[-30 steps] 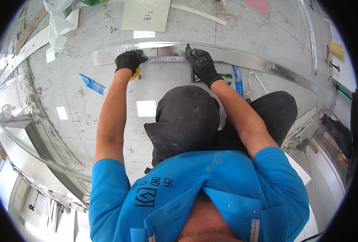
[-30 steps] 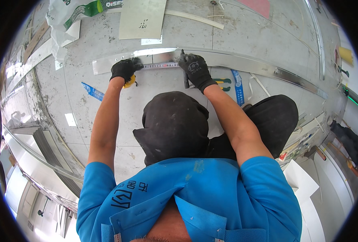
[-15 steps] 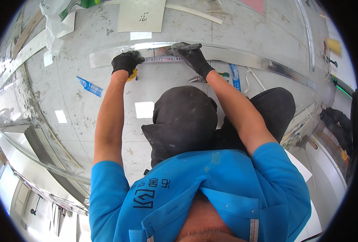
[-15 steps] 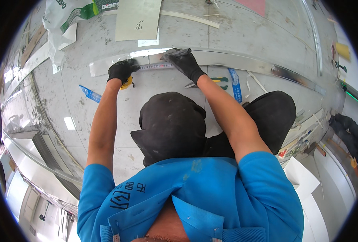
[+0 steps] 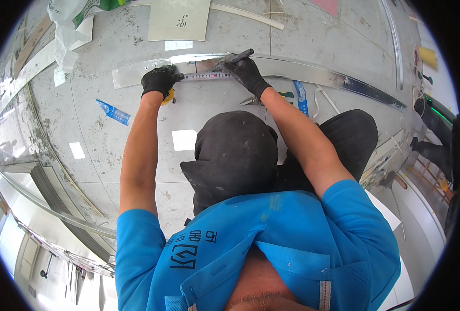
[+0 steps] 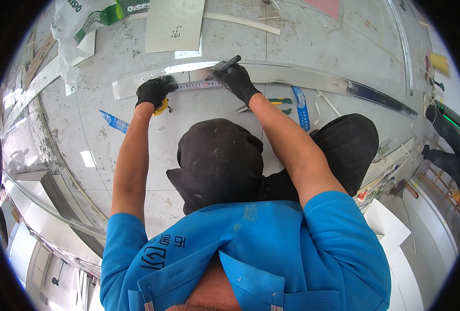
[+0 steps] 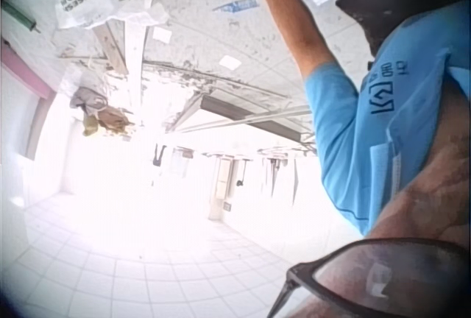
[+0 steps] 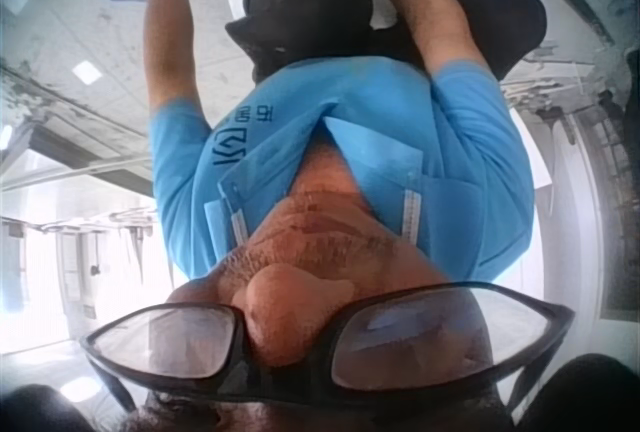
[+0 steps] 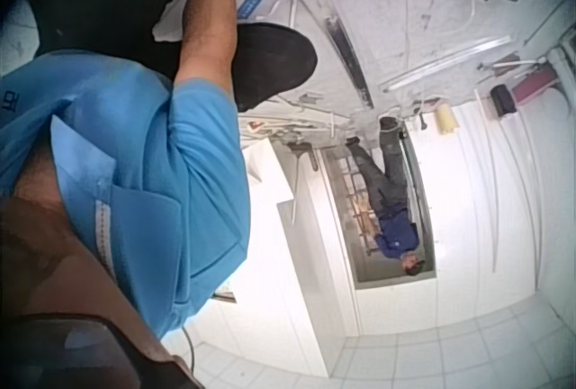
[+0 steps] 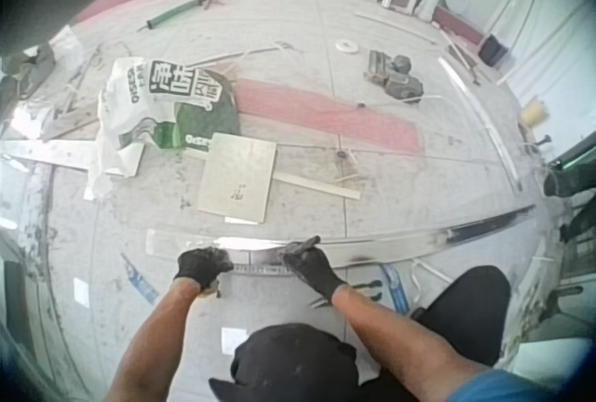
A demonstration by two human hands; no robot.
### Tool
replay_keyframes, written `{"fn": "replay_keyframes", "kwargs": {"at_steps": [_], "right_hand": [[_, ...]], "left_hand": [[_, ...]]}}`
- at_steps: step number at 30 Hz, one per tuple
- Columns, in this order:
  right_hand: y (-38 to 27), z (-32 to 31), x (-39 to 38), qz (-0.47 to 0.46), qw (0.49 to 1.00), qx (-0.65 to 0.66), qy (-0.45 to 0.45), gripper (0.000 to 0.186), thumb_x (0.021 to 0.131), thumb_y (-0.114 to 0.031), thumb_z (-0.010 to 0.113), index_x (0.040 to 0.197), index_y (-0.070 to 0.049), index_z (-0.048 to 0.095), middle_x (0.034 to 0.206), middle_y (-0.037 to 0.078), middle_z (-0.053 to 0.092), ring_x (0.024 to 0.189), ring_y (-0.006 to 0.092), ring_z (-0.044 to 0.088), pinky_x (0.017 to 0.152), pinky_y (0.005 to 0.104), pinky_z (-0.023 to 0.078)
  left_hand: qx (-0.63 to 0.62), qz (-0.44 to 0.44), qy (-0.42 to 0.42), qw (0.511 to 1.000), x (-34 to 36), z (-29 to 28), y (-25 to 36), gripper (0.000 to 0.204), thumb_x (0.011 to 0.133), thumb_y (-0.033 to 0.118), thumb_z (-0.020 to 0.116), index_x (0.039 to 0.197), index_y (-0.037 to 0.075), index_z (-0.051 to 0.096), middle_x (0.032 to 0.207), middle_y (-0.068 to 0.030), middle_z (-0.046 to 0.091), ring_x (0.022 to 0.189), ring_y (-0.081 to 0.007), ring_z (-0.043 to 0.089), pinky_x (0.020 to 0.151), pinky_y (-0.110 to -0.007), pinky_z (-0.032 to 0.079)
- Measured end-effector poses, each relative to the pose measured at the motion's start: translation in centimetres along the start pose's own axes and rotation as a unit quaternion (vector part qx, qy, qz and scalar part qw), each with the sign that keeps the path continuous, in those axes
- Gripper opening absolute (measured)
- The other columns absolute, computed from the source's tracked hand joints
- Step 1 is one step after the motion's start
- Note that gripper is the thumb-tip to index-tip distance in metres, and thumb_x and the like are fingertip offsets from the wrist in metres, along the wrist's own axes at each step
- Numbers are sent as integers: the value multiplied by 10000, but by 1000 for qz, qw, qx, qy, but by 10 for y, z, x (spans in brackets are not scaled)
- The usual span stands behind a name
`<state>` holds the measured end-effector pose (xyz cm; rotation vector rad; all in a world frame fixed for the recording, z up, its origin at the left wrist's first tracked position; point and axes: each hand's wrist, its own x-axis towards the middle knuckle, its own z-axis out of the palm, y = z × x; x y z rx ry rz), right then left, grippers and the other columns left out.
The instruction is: The person measures a long metal profile with a tape measure and marks it with a marker. They then use tin snips to cut the profile into smaller sections, repeating the process for multiple pieces.
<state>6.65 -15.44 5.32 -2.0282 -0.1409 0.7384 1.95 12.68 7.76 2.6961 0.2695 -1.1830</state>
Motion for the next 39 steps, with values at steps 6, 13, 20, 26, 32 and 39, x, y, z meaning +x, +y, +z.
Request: {"fn": "replay_keyframes", "kwargs": {"at_steps": [6,13,20,26,32,39], "right_hand": [[8,1,4,7,1000,-19,-8,462,851,-530,658,986,-91,712,883,106,717,837,270,684,778,378,513],[4,-17,-3,-170,976,71,114,269,932,-256,627,1132,-78,658,941,123,708,852,275,689,764,338,531],[39,-100,-21,-222,903,-360,80,587,861,-248,686,1377,-63,474,1178,184,618,1080,345,613,916,410,490],[57,-87,-17,-281,827,-477,93,648,771,-265,735,1337,-73,485,1173,176,596,1074,347,592,900,423,477],[-27,27,48,-409,884,-205,96,577,739,-315,758,1234,-91,565,1043,156,644,964,349,628,832,438,501],[-123,106,70,-487,861,-146,13,350,792,-311,700,1090,-134,652,885,107,686,826,314,666,729,447,522]], "left_hand": [[-5,23,60,998,1,8,-3,523,878,621,530,1211,244,673,1156,-75,699,1066,-280,659,879,-404,505],[-31,24,69,997,10,22,-11,523,876,620,535,1207,240,678,1159,-68,699,1070,-276,658,878,-399,506],[1,18,5,1000,-6,-5,-1,474,924,566,513,1259,254,639,1283,-34,646,1175,-246,613,942,-416,491],[51,70,38,995,-6,6,-17,470,888,546,550,1214,219,633,1200,-95,652,1103,-271,622,917,-417,488],[18,316,58,947,-67,80,-137,199,820,346,600,846,157,657,864,-95,653,798,-281,647,698,-422,501],[-159,142,-84,973,-172,94,-158,248,840,200,605,656,54,685,650,-94,666,598,-219,665,565,-343,506]]}}
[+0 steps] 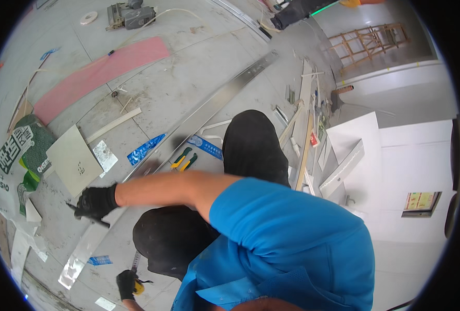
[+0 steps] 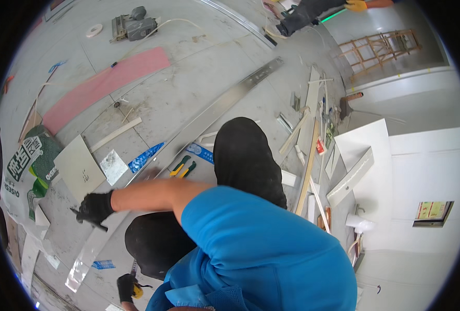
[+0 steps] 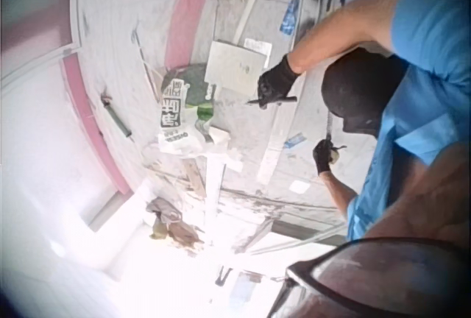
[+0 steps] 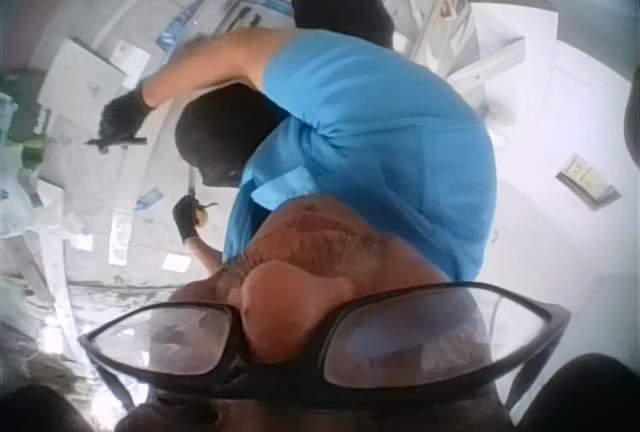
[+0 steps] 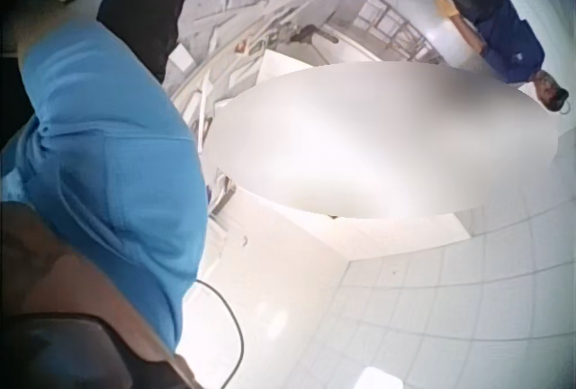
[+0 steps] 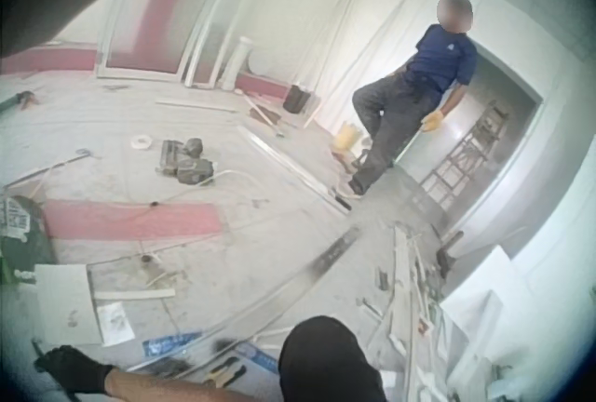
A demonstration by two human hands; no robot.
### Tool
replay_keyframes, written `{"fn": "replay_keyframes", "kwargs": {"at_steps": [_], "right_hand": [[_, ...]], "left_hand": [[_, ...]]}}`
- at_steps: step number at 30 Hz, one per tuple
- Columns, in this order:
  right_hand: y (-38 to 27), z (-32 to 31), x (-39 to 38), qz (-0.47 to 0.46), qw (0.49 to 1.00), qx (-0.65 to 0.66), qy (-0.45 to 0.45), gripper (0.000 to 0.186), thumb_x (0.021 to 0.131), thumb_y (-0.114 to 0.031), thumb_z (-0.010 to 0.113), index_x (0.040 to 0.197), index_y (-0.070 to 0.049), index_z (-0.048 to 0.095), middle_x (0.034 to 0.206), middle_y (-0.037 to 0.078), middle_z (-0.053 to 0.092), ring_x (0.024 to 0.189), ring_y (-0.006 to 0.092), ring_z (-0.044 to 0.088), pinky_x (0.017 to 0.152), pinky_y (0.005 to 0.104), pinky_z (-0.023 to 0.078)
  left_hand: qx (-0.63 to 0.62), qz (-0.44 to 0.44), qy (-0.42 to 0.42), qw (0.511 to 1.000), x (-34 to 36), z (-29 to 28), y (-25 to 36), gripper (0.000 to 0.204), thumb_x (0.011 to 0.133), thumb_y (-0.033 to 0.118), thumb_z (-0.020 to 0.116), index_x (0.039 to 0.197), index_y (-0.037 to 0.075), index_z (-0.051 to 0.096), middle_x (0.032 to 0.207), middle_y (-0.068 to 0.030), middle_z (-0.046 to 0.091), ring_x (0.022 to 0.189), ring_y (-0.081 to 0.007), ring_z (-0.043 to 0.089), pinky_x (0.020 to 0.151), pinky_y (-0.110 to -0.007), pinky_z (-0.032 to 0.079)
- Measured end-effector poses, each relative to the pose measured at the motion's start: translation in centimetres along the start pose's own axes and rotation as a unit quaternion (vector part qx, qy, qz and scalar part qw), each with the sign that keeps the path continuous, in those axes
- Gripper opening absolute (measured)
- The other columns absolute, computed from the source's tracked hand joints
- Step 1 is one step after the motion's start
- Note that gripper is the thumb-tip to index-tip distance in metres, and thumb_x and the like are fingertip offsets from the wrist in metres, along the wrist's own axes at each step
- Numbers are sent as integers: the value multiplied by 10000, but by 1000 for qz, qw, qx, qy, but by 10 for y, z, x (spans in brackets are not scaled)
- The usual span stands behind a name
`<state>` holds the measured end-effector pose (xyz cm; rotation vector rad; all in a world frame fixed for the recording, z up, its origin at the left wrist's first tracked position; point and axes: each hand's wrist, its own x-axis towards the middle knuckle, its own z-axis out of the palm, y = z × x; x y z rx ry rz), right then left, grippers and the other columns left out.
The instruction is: The person measures a long metal profile with a tape measure and marks it with a marker. They then use tin snips to cut the profile into smaller sections, repeating the process for multiple pieces.
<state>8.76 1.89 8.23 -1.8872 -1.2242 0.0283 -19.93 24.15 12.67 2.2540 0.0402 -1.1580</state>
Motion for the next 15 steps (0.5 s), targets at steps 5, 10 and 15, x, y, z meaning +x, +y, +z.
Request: {"fn": "replay_keyframes", "kwargs": {"at_steps": [5,10,15], "right_hand": [[107,-163,-67,36,986,-163,-10,333,773,-233,661,1087,-123,680,933,114,698,857,305,672,755,421,529],[110,-398,-266,267,884,-381,51,341,835,-310,647,1109,-107,660,975,112,692,909,300,666,797,410,523],[41,-544,-500,406,710,-573,43,377,897,-386,634,1131,-90,641,1017,110,685,962,294,659,839,398,516]], "left_hand": [[-300,15,-3,954,44,2,10,339,958,232,537,727,11,652,627,-64,630,573,-151,611,547,-299,471],[-337,99,38,936,122,-52,121,382,981,325,544,774,22,650,641,-65,630,574,-151,615,534,-303,471],[-211,232,-102,944,261,-91,343,469,986,427,536,763,32,658,664,-90,659,591,-175,641,559,-331,489]]}}
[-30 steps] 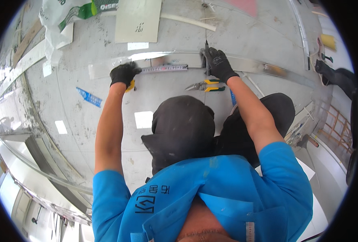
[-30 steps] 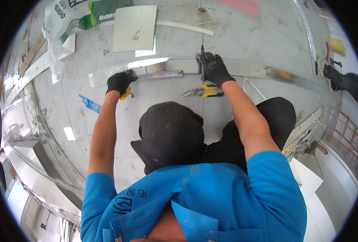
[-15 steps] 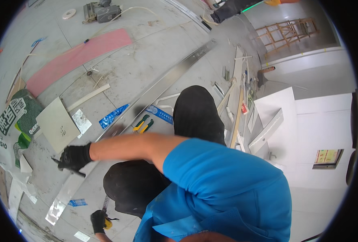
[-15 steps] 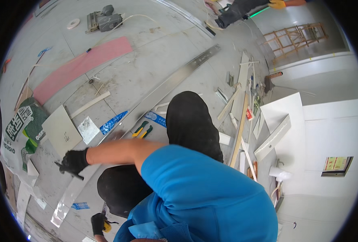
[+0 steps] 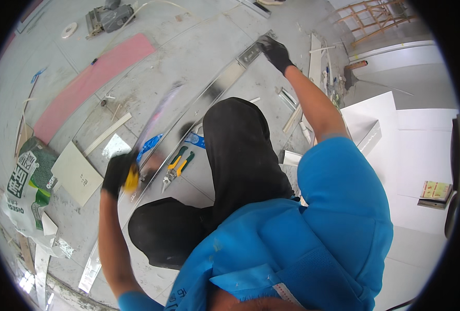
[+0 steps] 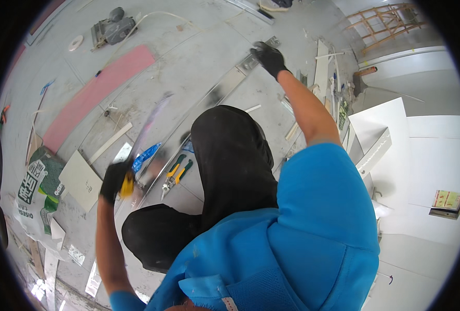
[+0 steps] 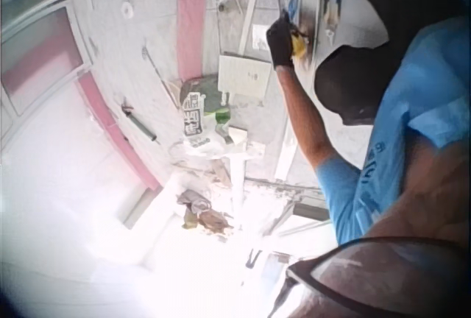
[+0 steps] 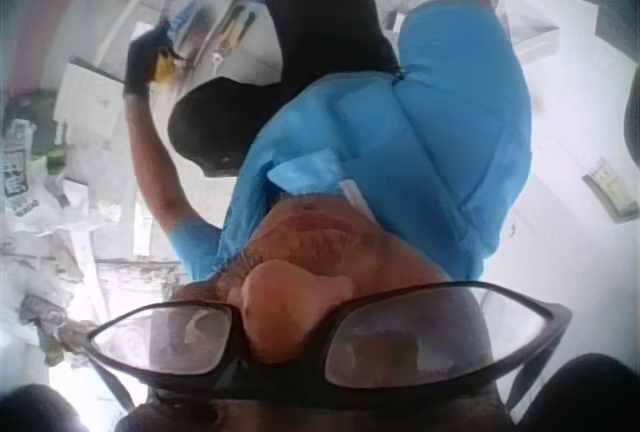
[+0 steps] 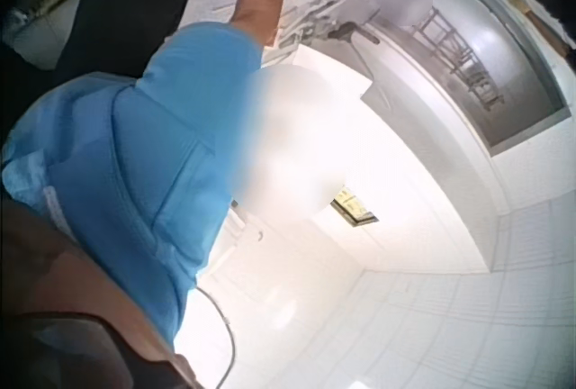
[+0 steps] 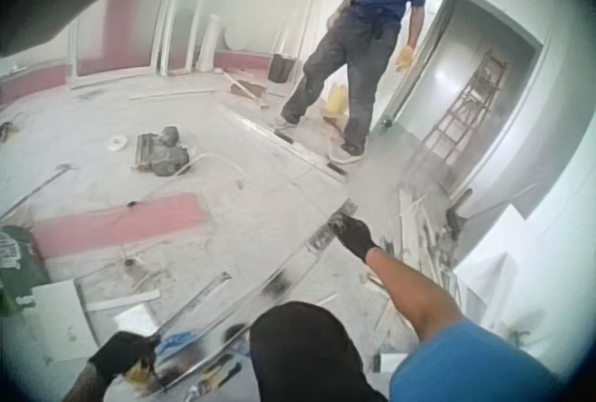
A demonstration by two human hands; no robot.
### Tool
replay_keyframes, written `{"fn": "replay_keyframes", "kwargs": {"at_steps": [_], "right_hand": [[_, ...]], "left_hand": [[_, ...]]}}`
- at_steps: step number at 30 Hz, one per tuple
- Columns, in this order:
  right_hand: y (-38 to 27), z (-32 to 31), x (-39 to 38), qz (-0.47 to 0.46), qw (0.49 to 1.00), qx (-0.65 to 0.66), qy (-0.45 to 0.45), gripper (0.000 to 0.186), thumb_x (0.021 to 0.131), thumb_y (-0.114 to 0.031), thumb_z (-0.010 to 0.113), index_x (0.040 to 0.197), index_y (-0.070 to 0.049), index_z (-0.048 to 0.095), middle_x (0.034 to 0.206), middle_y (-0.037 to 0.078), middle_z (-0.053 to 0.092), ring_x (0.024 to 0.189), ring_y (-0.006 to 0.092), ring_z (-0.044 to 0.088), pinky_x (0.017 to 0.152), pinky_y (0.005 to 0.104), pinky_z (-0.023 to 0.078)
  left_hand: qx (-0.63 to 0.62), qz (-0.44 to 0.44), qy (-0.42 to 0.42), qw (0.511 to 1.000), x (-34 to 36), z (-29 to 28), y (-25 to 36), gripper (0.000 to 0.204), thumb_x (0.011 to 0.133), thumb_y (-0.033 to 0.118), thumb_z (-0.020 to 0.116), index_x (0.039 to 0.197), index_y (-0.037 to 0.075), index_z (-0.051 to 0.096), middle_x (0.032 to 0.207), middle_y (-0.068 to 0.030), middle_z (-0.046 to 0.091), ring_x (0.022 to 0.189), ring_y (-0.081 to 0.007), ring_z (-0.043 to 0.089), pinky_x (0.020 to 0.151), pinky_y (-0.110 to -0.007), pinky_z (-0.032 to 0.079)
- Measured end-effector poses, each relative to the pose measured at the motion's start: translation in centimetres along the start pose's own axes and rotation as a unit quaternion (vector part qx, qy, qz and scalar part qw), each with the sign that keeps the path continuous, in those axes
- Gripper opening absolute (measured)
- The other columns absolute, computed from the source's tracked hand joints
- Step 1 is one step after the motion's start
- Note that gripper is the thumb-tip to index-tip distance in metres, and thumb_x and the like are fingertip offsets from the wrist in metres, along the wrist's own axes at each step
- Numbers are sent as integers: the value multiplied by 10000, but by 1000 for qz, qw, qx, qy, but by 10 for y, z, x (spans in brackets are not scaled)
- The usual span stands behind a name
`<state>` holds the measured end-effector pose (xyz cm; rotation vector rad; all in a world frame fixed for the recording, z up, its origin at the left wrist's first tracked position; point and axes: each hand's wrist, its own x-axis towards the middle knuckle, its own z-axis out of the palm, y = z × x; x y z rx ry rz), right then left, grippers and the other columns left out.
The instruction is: The person measures a long metal profile with a tape measure and marks it with a marker. They then use tin snips to cut the profile into smaller sections, repeating the process for multiple pieces.
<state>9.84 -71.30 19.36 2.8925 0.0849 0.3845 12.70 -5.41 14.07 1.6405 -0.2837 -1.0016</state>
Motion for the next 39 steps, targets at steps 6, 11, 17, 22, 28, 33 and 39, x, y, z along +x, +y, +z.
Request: {"fn": "replay_keyframes", "kwargs": {"at_steps": [6,11,17,22,28,33,39], "right_hand": [[56,47,-65,318,831,443,-108,386,948,-373,641,1133,-34,647,978,82,668,908,195,657,822,336,524],[52,98,-58,350,690,619,-137,455,932,-437,649,1141,-33,654,840,49,659,791,181,648,756,326,522],[54,125,-40,239,848,403,-249,444,918,-499,604,1027,-72,659,775,120,657,744,313,644,703,403,499],[53,153,-56,201,865,426,-173,409,926,-477,603,929,-69,636,736,130,631,710,328,634,678,415,494],[52,157,-65,249,839,459,-155,395,918,-461,631,911,-66,623,743,113,645,689,302,641,667,399,499],[48,135,-56,373,680,606,-178,281,912,-335,668,928,-57,626,688,30,626,587,140,614,592,311,482],[48,143,-50,402,629,646,-157,146,890,-190,683,889,-67,605,626,-3,549,537,90,519,520,272,428]], "left_hand": [[193,46,-57,978,232,129,69,539,950,504,533,723,40,689,678,-110,678,654,-224,660,664,-357,500],[313,18,-53,948,306,213,40,438,952,433,494,843,60,695,744,-123,694,729,-278,675,728,-381,513],[375,-96,6,922,315,270,57,302,976,332,482,1065,98,651,844,-120,681,807,-313,668,761,-413,514],[397,-136,61,906,316,303,65,346,956,406,531,1016,81,633,914,-132,647,890,-300,656,817,-429,487],[373,-10,46,927,302,300,37,333,936,369,570,966,40,612,889,-120,613,832,-310,642,754,-413,494],[327,-116,30,937,303,302,64,341,928,374,576,1010,44,605,947,-130,611,856,-326,640,761,-429,498],[401,-201,40,893,321,309,85,407,951,440,529,1112,74,603,1109,-149,638,1057,-335,621,853,-454,488]]}}
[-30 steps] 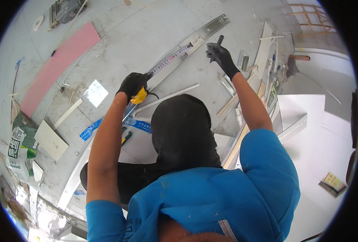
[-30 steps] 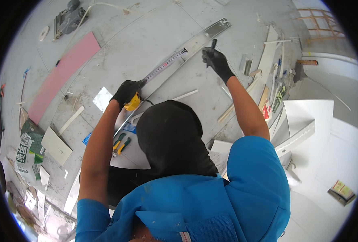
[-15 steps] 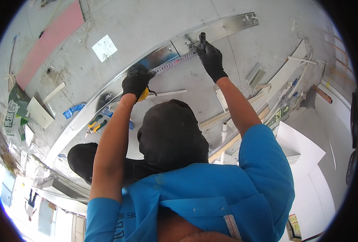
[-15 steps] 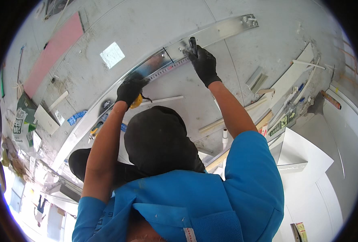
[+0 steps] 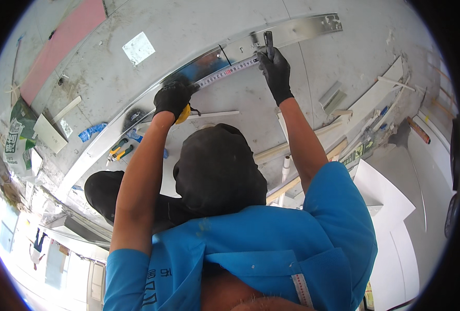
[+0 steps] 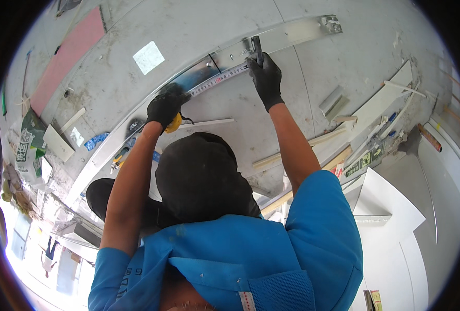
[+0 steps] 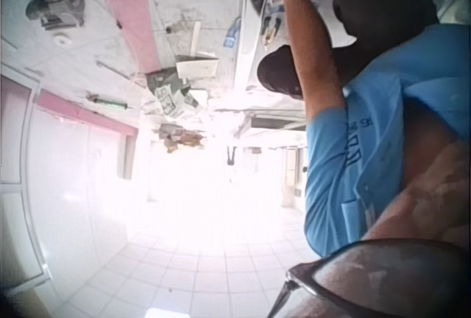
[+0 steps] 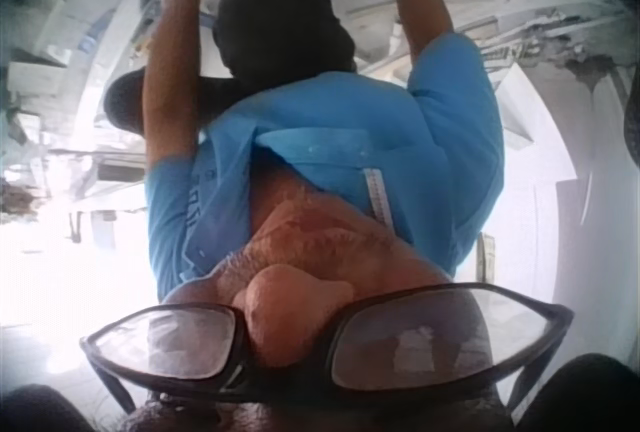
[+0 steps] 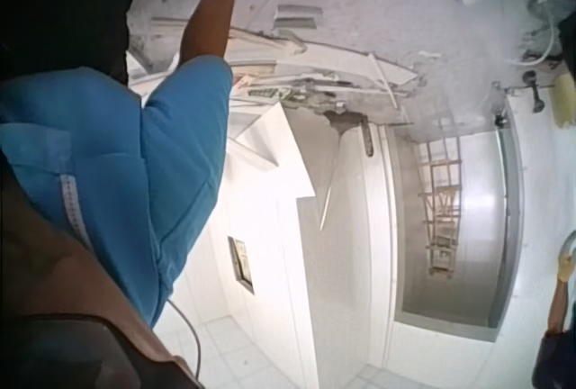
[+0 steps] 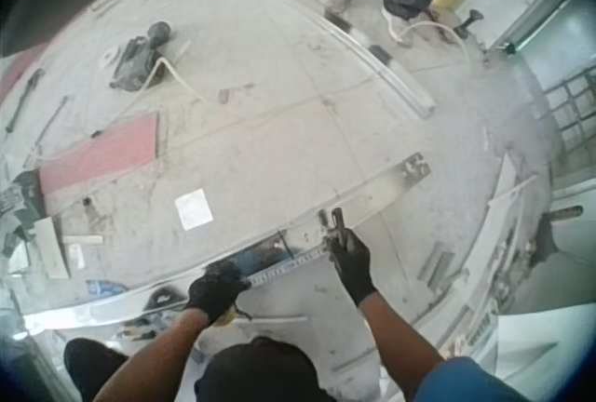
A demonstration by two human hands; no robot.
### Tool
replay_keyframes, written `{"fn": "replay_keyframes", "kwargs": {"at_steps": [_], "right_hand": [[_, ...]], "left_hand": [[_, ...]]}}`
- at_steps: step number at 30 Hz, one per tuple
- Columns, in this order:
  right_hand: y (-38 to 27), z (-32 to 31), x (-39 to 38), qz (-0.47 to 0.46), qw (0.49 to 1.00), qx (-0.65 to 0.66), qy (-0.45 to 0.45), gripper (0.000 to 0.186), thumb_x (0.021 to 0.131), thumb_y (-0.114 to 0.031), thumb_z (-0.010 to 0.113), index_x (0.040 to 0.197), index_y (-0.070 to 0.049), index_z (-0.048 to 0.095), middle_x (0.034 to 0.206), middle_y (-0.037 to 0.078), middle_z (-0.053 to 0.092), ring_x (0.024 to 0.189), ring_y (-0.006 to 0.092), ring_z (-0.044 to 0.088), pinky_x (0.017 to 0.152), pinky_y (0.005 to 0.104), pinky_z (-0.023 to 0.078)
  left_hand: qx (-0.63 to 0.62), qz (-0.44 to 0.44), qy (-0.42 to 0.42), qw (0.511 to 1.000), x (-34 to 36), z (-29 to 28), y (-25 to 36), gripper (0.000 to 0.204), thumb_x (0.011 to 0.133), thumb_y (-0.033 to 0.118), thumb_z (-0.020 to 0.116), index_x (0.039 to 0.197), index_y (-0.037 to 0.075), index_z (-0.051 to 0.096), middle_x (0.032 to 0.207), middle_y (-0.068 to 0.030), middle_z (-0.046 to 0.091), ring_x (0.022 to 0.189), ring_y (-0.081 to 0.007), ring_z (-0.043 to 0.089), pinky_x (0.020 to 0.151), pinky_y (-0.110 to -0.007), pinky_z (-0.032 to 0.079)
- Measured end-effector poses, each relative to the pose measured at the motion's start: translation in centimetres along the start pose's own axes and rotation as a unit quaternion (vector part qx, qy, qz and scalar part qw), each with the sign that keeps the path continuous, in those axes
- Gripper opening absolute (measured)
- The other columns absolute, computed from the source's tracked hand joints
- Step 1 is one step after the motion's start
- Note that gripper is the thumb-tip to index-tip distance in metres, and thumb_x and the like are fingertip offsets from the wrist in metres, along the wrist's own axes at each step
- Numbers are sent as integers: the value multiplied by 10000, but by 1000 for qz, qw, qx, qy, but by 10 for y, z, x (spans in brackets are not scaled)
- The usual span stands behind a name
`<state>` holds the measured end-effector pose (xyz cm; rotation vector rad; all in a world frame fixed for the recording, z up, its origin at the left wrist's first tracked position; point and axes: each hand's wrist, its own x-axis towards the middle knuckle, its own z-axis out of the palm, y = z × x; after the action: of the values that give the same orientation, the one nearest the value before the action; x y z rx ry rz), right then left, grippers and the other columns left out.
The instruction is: The person measures a long metal profile with a tape measure and marks it with a marker. They then use tin snips to cut the profile into smaller sections, repeating the process for multiple pieces.
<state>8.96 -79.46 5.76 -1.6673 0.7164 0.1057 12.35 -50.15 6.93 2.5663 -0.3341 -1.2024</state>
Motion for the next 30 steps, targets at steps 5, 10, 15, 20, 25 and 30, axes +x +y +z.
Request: {"fn": "replay_keyframes", "kwargs": {"at_steps": [5,10,15,20,25,30], "right_hand": [[-5,-2,9,14,997,-64,27,149,870,-164,696,852,-71,582,620,-6,543,516,92,499,506,275,414],[0,-7,17,35,997,-67,9,171,851,-163,716,842,-68,573,617,-2,543,509,97,494,504,280,414],[-1,-9,19,47,997,-61,12,183,842,-174,725,838,-66,578,622,3,550,512,98,502,494,282,416],[1,-12,22,49,996,-71,13,192,835,-182,732,833,-64,581,626,4,556,513,95,506,487,279,416],[-3,-14,24,65,995,-72,-3,197,829,-190,738,824,-67,584,632,6,567,520,99,523,488,281,416],[9,-35,36,-42,984,-174,17,230,848,-239,735,800,-69,588,630,-4,575,528,101,539,488,270,408]], "left_hand": [[17,11,25,999,9,16,-5,469,958,461,505,1231,91,598,1268,-156,599,1194,-343,560,957,-452,468],[0,-19,6,1000,9,9,4,495,968,471,483,1271,95,593,1385,-153,540,1286,-331,500,1040,-438,416],[5,-2,-18,1000,21,25,-12,520,971,479,481,1327,110,569,1443,-150,495,1359,-325,432,1099,-423,366],[-15,-17,-11,1000,21,25,-8,492,975,465,483,1315,122,578,1438,-155,494,1353,-331,432,1105,-421,360],[9,5,17,1000,28,33,-14,465,957,460,513,1259,118,601,1338,-162,560,1266,-333,506,1055,-428,405],[-10,4,19,1000,26,20,-4,446,934,457,547,1185,97,630,1253,-162,607,1172,-340,564,975,-436,451]]}}
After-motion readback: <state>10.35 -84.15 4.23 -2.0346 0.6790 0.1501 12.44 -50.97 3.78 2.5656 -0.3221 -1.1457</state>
